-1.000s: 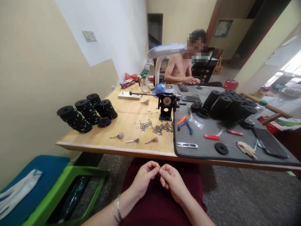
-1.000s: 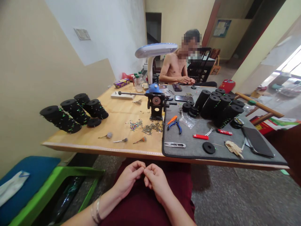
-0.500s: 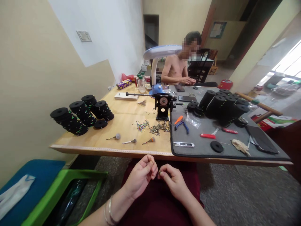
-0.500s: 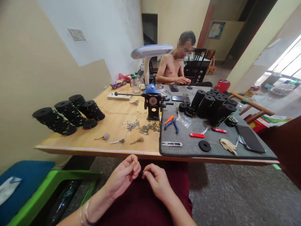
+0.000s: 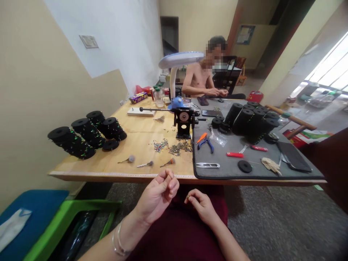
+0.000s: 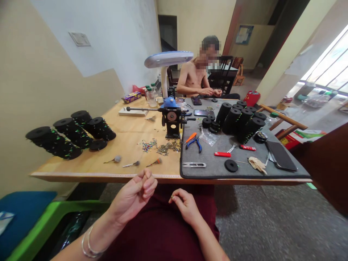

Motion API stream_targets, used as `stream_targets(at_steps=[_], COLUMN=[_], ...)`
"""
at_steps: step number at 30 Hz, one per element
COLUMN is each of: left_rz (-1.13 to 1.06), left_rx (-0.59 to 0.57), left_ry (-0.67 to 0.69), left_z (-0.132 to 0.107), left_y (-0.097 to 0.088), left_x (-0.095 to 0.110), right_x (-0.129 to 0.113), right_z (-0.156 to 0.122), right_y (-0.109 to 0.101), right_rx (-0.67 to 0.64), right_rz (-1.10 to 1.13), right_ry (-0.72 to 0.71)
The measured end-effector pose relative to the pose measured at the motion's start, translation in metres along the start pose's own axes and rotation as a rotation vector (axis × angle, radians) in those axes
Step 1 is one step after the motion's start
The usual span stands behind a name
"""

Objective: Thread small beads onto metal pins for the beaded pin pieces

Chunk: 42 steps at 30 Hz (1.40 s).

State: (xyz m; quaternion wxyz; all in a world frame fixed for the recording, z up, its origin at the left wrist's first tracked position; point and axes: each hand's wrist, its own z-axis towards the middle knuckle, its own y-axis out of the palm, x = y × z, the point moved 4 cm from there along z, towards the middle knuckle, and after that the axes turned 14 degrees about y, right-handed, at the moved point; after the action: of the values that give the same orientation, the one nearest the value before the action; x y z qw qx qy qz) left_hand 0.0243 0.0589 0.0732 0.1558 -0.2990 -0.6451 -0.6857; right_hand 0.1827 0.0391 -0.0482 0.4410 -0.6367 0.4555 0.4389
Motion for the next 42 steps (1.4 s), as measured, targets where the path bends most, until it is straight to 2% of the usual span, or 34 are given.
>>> stream_targets(at_steps=[4,7,9,13,16,22,27,30,33,35,38,40,42], left_rz=[0.095,0.327,0.514,0.827,0.976,1.179,1.159,1.291,1.664,1.933,2.13,2.146,2.071], left_rx=[-0.04,-0.11,-0.176,-0.253,-0.252,-0.251,-0.256,-0.238,-0.123,-0.073,-0.096,-0.105,-0.078], left_ry=[-0.03,-0.051,-0.041,0.033,0.1,0.242,0.196,0.276,0.542,0.666,0.604,0.564,0.57], left_z=[0.002,0.002,0.0,-0.004,-0.007,-0.007,-0.007,0.001,0.014,0.026,0.044,0.051,0.051], left_y=[0.003,0.002,0.0,-0.006,-0.013,-0.025,-0.035,-0.045,-0.063,-0.077,-0.099,-0.106,-0.106], left_x=[-0.01,-0.021,-0.026,-0.027,-0.023,-0.017,-0.025,-0.008,0.032,0.055,0.069,0.072,0.073], right_x=[0.002,-0.011,-0.025,-0.052,-0.061,-0.058,-0.052,-0.043,-0.034,-0.029,-0.026,-0.026,-0.025], right_z=[-0.003,-0.009,-0.014,-0.019,-0.017,-0.013,-0.014,-0.012,-0.009,-0.007,-0.005,-0.005,-0.006], right_y=[-0.001,-0.003,-0.005,0.002,0.011,0.021,0.024,0.024,0.023,0.022,0.022,0.022,0.023], right_rx=[-0.04,-0.039,-0.041,-0.16,-0.168,-0.124,-0.076,-0.061,-0.035,-0.012,0.028,0.054,0.067], right_rz=[-0.026,-0.013,0.093,0.371,0.309,0.139,0.007,0.09,0.225,0.3,0.375,0.401,0.421], right_ry=[-0.004,-0.04,-0.042,0.058,0.117,0.133,0.112,0.155,0.208,0.237,0.252,0.255,0.282])
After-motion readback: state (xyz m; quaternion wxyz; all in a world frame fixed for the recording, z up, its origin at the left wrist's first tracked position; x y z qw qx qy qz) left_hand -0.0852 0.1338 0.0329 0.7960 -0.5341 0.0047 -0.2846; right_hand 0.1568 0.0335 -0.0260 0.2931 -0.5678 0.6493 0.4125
